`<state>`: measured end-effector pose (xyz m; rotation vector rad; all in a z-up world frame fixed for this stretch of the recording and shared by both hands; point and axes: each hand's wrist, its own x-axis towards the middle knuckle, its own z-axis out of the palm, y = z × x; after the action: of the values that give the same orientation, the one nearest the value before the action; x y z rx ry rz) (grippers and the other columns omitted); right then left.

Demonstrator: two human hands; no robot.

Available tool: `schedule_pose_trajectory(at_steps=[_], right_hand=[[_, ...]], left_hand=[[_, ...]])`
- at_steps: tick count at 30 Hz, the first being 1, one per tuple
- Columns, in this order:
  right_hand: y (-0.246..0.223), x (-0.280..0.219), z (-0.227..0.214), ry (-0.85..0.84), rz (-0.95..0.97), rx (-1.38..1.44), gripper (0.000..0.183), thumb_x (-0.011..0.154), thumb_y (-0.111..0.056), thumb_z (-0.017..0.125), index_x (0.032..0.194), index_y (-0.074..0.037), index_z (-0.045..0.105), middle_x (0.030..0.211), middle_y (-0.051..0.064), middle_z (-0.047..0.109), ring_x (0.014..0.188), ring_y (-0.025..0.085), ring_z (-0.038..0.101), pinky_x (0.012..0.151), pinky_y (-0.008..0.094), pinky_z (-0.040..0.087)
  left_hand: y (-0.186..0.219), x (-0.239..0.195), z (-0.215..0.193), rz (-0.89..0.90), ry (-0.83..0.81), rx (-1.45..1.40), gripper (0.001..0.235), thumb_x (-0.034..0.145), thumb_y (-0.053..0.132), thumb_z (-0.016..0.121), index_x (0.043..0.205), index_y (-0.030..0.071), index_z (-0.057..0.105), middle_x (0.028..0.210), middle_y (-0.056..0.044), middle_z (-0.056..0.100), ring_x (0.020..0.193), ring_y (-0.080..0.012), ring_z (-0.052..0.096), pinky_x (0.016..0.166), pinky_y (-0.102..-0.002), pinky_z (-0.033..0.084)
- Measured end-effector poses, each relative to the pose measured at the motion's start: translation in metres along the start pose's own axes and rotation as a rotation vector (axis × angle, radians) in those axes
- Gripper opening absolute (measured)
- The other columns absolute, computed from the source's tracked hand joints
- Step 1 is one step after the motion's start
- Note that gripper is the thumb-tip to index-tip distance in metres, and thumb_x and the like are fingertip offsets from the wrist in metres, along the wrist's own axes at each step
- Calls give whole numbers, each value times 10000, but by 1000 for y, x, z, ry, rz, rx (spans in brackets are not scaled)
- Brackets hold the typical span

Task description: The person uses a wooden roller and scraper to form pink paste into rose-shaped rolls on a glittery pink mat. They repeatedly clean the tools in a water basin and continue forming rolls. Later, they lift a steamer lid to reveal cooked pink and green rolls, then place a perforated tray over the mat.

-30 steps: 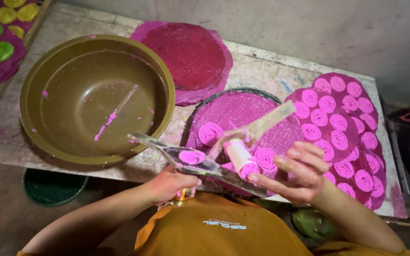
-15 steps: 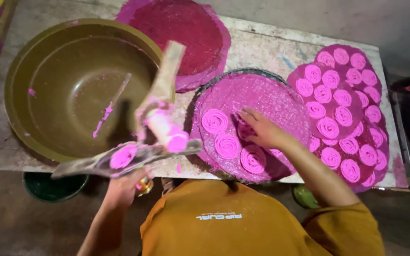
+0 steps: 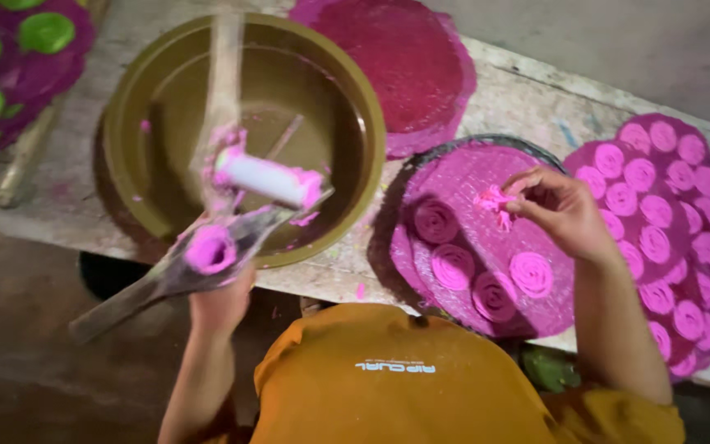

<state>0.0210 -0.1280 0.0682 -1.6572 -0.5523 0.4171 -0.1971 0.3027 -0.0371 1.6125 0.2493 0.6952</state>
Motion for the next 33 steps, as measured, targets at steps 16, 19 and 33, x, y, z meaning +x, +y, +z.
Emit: schedule_pose_trajectory(at_steps=[16,19,33], right_hand=[[-68,146,254,-102,-840,-626,436,741,41,509,1105,-58,726,1173,109,656,1110,324,575,987,461,480],[8,216,265,-399,-477,-919,281,871,-70,608,1114,-87,747,1179,143,669,1158,341,619,974,461,514],[27,249,216,-985,97,-1543,233,845,-232,678,1070,-178,704,925,112,736,872,314,729,750,479,575]], left_hand=[[23,75,-41,234,235,205,410,865,116,841,1216,30,649,1164,-100,718,1058,-200,721,960,-360,586],[15,67,-77,294,285,385,283,933,54,814,1175,45,669,1158,-77,689,1091,-212,683,1007,-349,549],[-68,-14,-77,-21,263,-10,459,936,28,718,1358,17,538,1199,-80,627,1062,-189,604,944,-333,498]])
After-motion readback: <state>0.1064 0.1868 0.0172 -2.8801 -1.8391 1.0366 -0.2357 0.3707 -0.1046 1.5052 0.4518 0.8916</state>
